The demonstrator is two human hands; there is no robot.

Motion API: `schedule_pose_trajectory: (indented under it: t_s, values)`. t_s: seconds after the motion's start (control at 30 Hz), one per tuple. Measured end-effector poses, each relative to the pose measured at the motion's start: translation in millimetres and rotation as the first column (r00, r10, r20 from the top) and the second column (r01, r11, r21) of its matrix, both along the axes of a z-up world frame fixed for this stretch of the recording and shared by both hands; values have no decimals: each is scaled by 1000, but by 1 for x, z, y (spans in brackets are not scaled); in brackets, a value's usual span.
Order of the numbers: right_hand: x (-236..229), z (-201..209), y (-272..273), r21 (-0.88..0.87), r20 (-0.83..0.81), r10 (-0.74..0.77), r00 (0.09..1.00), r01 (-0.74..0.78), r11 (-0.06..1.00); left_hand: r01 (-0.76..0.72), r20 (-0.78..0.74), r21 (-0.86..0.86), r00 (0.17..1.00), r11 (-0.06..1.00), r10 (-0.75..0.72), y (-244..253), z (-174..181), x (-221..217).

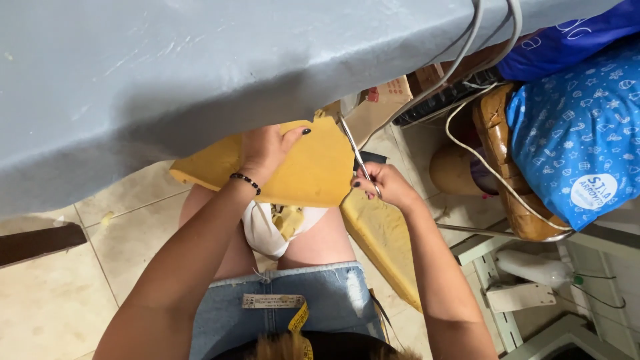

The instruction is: Trimming yellow foam and white fabric using scissors at a workbench in a sewing factory.

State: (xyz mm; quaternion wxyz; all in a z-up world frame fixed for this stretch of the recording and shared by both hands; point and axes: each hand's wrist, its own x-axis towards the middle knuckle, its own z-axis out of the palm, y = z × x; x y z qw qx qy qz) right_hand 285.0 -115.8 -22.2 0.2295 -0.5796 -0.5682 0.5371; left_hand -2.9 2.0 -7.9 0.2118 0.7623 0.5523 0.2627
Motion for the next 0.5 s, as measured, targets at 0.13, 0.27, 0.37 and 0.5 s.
schedule_pose_trajectory:
  t_s: [0.13,0.27,0.37,0.5]
  values:
    - [14,-6,-20,-24,-62,100,993,-101,995,-38,88,5,995,999,38,-2,-7,-6]
    - [9,-9,-37,-52,-55,114,992,-117,992,-76,63,22,995,997,75,-4,-23,-4]
    - [5,-8,-36,-16,-8,145,989,-145,989,-74,25,24,997,997,74,-4,-25,-1]
    - [-6,-15,-16,65,89,115,989,-121,990,-66,25,130,998,989,63,-1,-9,-1]
